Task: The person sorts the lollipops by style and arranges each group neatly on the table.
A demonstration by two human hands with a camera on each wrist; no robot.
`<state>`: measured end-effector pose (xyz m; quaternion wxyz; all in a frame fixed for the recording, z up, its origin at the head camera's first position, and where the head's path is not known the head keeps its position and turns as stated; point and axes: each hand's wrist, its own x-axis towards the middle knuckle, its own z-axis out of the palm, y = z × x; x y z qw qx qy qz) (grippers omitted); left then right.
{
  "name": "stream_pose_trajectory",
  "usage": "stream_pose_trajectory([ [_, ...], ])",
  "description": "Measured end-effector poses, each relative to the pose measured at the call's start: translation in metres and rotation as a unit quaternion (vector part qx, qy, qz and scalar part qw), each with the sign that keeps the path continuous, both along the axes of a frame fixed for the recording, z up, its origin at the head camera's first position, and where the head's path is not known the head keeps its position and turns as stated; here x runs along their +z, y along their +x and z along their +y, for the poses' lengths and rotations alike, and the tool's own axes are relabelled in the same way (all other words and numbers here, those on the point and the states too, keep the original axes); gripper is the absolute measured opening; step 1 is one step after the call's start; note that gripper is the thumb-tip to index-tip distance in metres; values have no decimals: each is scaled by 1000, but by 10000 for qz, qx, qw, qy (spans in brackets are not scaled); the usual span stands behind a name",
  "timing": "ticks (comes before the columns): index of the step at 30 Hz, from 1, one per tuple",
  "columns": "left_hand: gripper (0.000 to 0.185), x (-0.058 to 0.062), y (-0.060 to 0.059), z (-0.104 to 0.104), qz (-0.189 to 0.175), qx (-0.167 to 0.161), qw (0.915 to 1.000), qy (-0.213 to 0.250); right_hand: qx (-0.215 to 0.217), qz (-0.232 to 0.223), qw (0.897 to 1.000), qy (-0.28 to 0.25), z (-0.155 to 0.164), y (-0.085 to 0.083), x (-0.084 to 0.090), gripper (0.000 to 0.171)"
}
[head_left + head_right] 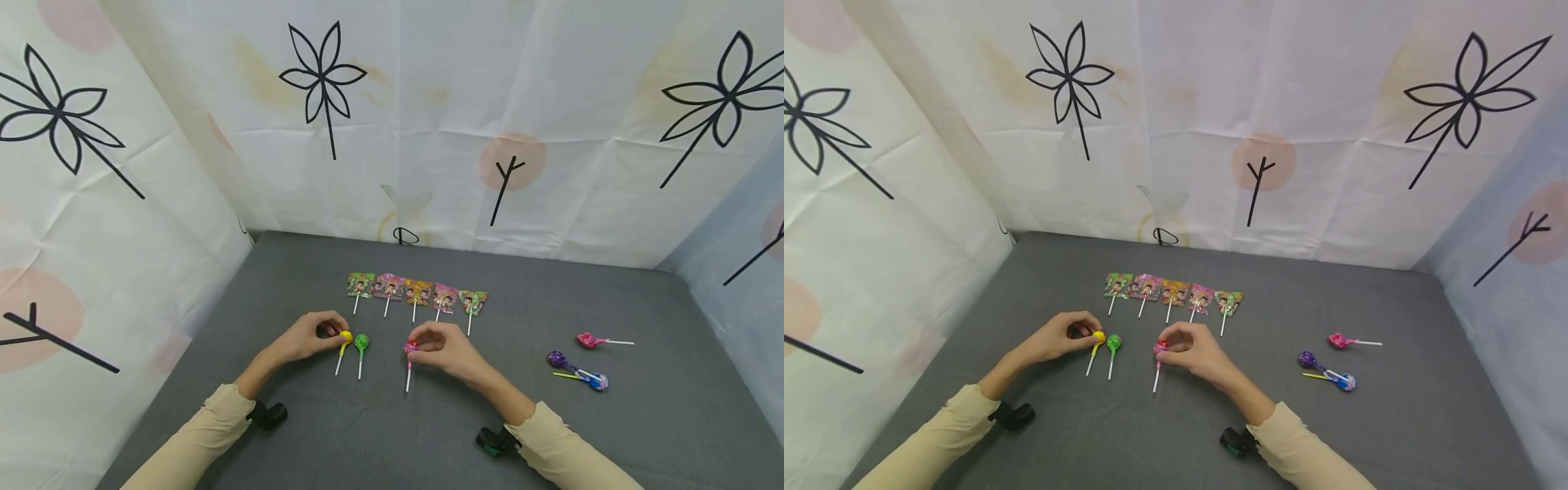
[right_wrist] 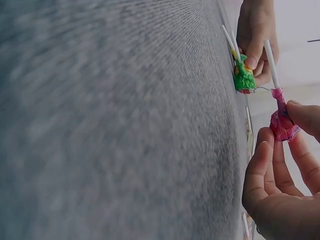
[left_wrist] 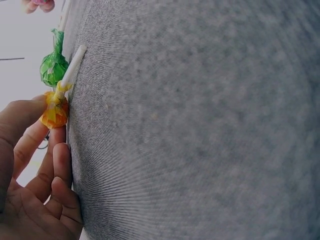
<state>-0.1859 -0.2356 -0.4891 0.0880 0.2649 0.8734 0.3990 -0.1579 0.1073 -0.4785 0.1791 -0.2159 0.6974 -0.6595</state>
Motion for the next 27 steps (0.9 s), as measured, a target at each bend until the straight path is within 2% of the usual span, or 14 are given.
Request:
stream_pose_trajectory([
  [19, 14, 2, 0, 1, 22, -48, 10000, 55, -138, 30, 9999, 14, -25, -6, -2, 24],
  [27, 14, 4, 1, 1, 23, 12, 10000, -89, -220, 139, 9996, 95, -41, -7, 1, 24],
])
